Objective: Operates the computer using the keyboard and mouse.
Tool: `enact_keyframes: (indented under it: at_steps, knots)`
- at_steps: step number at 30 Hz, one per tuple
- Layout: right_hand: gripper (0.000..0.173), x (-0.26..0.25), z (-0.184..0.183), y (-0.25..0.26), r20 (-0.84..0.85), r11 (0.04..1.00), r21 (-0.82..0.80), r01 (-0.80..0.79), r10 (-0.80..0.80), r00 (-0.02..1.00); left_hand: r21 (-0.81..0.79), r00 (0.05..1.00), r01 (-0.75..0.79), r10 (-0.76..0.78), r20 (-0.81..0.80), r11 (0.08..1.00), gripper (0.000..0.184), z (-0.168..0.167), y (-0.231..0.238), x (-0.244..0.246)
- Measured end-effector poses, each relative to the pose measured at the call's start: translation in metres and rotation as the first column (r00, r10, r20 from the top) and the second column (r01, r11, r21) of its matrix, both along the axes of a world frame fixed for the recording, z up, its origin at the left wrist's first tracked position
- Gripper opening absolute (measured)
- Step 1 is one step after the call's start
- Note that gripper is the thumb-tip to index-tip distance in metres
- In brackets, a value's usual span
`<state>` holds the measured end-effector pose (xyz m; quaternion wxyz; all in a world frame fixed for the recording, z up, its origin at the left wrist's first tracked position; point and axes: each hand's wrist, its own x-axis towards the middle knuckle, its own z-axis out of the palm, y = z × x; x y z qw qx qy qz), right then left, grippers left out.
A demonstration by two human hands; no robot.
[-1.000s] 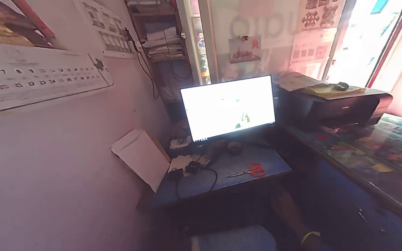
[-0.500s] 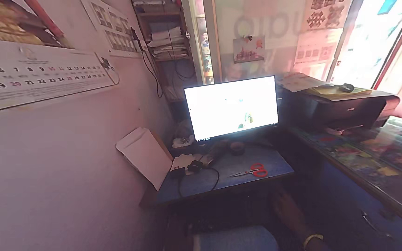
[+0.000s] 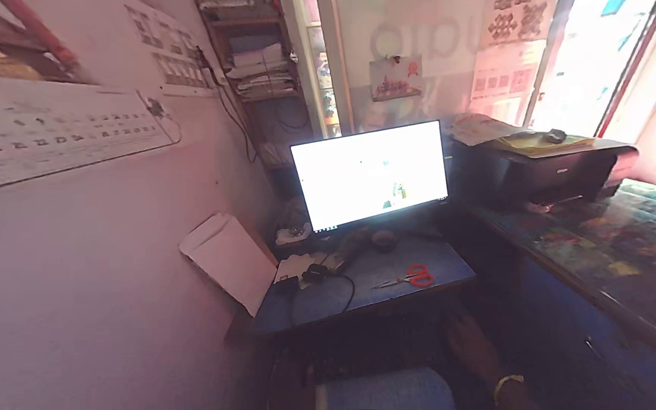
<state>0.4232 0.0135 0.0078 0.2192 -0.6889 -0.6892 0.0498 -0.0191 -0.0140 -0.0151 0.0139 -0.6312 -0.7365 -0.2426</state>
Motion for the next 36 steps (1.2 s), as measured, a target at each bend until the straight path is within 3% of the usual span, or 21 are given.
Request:
enact_keyframes:
  at_steps: [7, 9, 13, 20, 25, 30, 36]
  knots:
    - [0.054, -0.001, 0.005, 0.004, -0.01, 0.995, -0.046, 0.093, -0.094, 0.996, 0.002, 0.997, -0.014, 0.014, -0.076, 1.0, 0.06, 0.008, 0.0, 0.004]
    - [0.056, 0.0, 0.001, 0.007, -0.017, 0.995, -0.045, 0.089, -0.09, 0.996, 0.073, 0.998, -0.037, 0.04, -0.039, 0.997, 0.062, -0.001, -0.001, 0.004]
    - [0.057, 0.001, 0.005, 0.008, -0.04, 0.996, -0.058, 0.062, -0.064, 0.997, 0.02, 0.996, -0.075, 0.073, 0.059, 0.997, 0.069, 0.021, -0.01, 0.016]
    - [0.056, 0.005, 0.002, 0.01, -0.01, 0.997, -0.068, 0.04, -0.041, 0.999, -0.027, 0.997, -0.075, 0.074, -0.022, 0.997, 0.067, 0.0, -0.005, 0.009]
    - [0.053, 0.005, 0.004, 0.012, 0.007, 0.996, -0.084, 0.034, -0.034, 0.999, 0.024, 0.993, -0.072, 0.074, -0.098, 0.997, 0.064, -0.027, 0.003, -0.002]
    - [0.052, 0.004, 0.005, 0.012, -0.003, 0.997, -0.072, 0.033, -0.033, 0.999, -0.043, 0.996, -0.079, 0.077, -0.054, 0.996, 0.064, 0.0, -0.005, 0.01]
    - [0.053, 0.004, 0.007, 0.013, 0.005, 0.997, -0.07, 0.026, -0.026, 1.0, -0.051, 0.995, -0.083, 0.081, -0.052, 0.995, 0.063, 0.002, -0.004, 0.009]
